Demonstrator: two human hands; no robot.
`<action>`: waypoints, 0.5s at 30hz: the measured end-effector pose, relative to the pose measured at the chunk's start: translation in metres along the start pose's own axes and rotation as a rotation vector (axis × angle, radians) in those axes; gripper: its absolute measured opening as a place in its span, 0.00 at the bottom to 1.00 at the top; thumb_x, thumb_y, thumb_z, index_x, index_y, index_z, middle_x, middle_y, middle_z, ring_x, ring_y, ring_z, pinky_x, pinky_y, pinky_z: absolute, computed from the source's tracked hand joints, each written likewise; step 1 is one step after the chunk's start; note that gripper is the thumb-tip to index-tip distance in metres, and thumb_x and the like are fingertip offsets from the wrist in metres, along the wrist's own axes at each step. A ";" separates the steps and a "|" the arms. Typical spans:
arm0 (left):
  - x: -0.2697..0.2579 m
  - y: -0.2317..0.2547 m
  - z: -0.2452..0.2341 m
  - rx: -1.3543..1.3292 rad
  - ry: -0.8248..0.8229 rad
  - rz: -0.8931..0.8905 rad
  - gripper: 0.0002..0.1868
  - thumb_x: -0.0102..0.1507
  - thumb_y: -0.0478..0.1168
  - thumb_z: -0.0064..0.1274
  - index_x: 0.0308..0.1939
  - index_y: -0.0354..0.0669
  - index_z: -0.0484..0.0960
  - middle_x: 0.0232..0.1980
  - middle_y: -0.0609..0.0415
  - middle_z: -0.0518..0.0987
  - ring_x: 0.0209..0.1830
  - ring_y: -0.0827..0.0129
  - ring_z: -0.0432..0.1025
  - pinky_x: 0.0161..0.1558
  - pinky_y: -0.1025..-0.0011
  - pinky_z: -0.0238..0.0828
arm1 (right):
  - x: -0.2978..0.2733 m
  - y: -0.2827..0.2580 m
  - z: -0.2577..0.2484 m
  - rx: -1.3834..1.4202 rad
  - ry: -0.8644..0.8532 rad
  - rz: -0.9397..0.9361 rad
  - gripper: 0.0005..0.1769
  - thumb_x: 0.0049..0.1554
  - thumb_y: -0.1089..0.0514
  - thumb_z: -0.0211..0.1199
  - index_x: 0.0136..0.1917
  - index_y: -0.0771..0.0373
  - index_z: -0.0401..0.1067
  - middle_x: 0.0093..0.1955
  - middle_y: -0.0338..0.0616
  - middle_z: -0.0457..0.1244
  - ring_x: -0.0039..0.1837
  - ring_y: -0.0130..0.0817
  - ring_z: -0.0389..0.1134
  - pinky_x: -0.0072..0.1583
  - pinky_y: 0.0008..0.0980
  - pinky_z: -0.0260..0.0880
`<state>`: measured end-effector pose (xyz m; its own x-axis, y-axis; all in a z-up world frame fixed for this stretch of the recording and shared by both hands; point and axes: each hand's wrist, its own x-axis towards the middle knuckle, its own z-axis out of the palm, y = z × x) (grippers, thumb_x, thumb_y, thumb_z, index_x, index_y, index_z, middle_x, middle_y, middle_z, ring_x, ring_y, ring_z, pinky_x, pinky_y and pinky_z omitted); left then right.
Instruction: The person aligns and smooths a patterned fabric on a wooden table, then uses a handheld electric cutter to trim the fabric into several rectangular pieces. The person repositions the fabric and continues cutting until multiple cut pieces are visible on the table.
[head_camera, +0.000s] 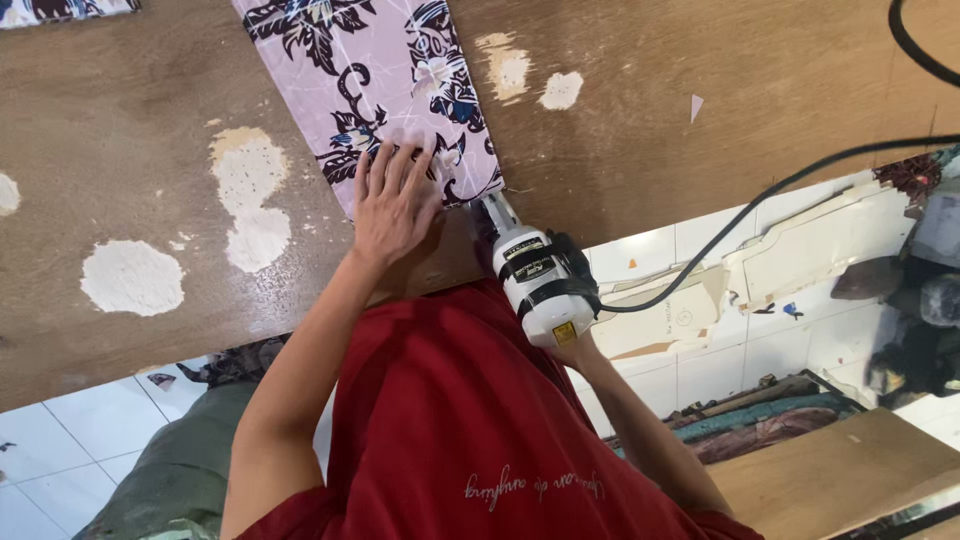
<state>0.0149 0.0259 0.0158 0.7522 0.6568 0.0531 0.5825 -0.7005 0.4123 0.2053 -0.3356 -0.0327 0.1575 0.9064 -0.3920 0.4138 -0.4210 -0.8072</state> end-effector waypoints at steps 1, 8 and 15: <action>0.004 -0.002 0.005 0.044 -0.004 -0.018 0.33 0.71 0.55 0.48 0.79 0.49 0.67 0.79 0.45 0.63 0.81 0.49 0.49 0.78 0.46 0.37 | 0.001 -0.008 0.004 -0.020 0.005 0.004 0.18 0.53 0.57 0.70 0.56 0.59 0.74 0.53 0.45 0.70 0.55 0.40 0.72 0.53 0.39 0.74; 0.017 -0.010 0.034 0.060 -0.016 -0.090 0.32 0.75 0.55 0.42 0.82 0.49 0.63 0.84 0.52 0.55 0.85 0.54 0.44 0.79 0.45 0.29 | 0.012 -0.034 0.006 -0.110 0.019 0.002 0.14 0.56 0.57 0.67 0.56 0.59 0.75 0.52 0.45 0.70 0.55 0.42 0.72 0.53 0.41 0.73; 0.016 -0.011 0.035 0.044 -0.043 -0.113 0.32 0.76 0.55 0.41 0.81 0.48 0.62 0.85 0.54 0.55 0.86 0.56 0.43 0.79 0.44 0.29 | 0.037 -0.055 0.002 -0.165 0.044 -0.012 0.12 0.59 0.56 0.65 0.55 0.59 0.76 0.51 0.45 0.71 0.54 0.44 0.72 0.53 0.43 0.72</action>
<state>0.0313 0.0338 -0.0196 0.6928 0.7204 -0.0309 0.6766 -0.6347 0.3733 0.1863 -0.2788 -0.0035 0.1890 0.9136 -0.3599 0.5568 -0.4016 -0.7271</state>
